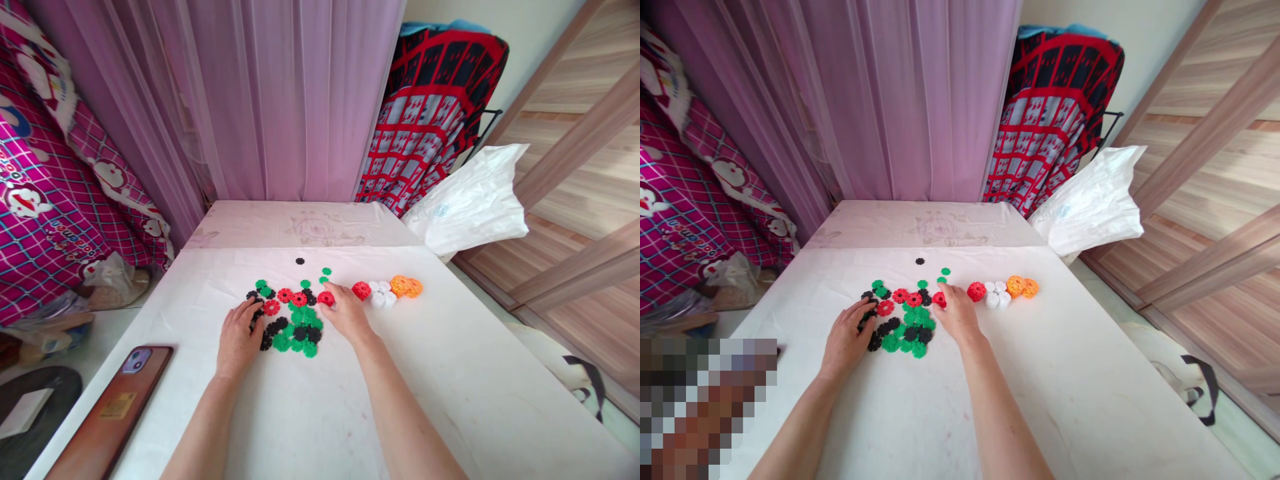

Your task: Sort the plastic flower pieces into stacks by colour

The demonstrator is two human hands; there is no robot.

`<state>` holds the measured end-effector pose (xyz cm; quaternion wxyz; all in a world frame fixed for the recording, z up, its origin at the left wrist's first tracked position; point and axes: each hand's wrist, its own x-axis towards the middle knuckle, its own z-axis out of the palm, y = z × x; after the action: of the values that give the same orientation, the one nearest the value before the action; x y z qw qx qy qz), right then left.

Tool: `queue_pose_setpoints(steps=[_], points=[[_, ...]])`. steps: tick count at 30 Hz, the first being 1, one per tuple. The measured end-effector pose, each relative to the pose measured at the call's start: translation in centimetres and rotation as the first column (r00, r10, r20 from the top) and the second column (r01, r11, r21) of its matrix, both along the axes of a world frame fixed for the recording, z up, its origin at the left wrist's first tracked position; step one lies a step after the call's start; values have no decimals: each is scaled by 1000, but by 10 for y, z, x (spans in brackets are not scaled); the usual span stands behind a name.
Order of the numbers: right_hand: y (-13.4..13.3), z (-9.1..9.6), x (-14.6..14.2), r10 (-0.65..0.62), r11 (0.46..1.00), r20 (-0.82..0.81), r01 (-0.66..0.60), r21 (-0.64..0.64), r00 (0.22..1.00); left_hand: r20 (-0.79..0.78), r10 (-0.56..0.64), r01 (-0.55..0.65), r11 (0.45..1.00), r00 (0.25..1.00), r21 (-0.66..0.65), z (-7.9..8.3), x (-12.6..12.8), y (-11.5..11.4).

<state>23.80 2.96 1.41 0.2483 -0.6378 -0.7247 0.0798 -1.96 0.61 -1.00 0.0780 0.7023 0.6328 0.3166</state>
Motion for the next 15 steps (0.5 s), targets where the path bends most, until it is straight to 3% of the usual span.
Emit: queue_pose_setpoints(steps=[15], points=[[-1, 1, -3, 17, 999, -6, -17, -35, 1000, -9, -15, 15, 1000, 1000, 6, 1, -1, 0]])
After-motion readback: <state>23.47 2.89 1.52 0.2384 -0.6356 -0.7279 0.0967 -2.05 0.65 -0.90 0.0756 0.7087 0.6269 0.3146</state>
